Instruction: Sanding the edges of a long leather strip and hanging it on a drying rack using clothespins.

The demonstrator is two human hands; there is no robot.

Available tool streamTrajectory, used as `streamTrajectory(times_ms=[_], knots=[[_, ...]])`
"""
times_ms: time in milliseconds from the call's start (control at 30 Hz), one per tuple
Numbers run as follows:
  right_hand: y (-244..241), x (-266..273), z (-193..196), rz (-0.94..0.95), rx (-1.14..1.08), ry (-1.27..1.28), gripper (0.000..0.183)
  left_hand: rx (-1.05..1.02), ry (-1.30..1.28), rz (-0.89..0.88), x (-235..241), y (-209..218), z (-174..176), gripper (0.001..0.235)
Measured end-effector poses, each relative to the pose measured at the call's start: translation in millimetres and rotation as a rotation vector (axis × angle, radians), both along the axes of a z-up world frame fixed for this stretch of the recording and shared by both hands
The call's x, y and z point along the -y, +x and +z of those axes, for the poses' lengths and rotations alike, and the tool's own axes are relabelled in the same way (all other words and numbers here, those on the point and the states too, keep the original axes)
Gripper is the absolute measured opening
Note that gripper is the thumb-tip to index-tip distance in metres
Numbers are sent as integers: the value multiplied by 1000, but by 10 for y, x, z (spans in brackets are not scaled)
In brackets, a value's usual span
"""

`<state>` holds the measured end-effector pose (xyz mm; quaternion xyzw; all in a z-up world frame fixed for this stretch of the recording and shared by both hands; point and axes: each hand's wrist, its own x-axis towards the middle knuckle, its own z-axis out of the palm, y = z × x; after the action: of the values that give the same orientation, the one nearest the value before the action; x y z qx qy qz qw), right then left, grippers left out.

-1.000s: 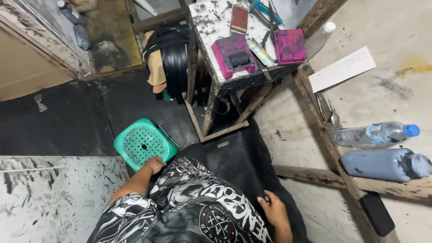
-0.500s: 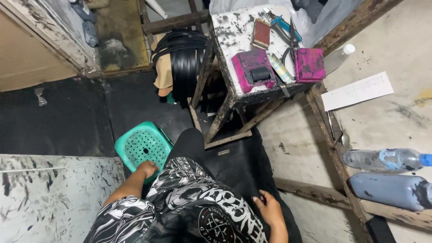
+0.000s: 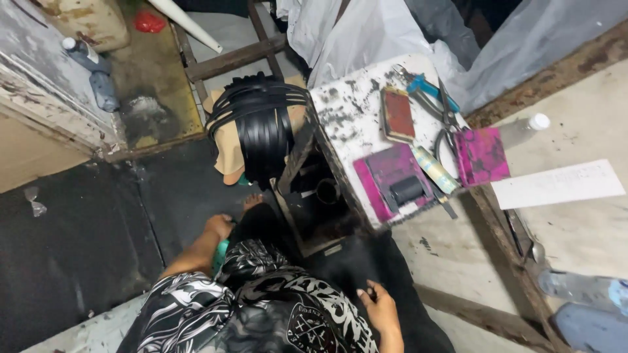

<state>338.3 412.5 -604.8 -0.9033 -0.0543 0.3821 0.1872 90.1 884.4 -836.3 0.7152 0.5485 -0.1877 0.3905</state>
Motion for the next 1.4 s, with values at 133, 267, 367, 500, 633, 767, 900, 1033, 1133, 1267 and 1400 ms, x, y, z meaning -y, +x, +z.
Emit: streamTrajectory(times_ms=[133,267,367,500,633,767,900,1033,1133,1267,1400], knots=[[40,-751,-248,56,49,83,73,129,30,-43,-959,609,77,45],[-20,-1172,-200,10,24,129,32,189,16,-59,-1369,1064,558,70],[-72,-1379,-125,-25,86,90,40,275,-39,95,-1578,1324,551,50],[-182,-1626,-11,-174,62,92,35,320,91,55,-1981,1620,-36,45],[-245,-1557,-460,-217,236,104,38,450,246,81,-2204,1797,61,48],[-327,-1408,-917,-286,388,160,39,619,432,97,-2534,1937,-524,61],[-599,-1461,-1027,-282,529,236,53,315,599,-130,-2811,2040,-951,63],[-973,-1700,-910,-431,407,140,62,331,590,-122,-2835,1998,-749,61],[-1358,-1636,-1267,-413,456,231,55,339,666,-199,-3031,1986,-1021,53],[-1609,-1705,-1446,-391,406,190,51,292,607,-295,-3167,1966,-842,40],[-1623,-2018,-1188,-314,292,130,48,300,100,-312,-3010,1821,-249,40]])
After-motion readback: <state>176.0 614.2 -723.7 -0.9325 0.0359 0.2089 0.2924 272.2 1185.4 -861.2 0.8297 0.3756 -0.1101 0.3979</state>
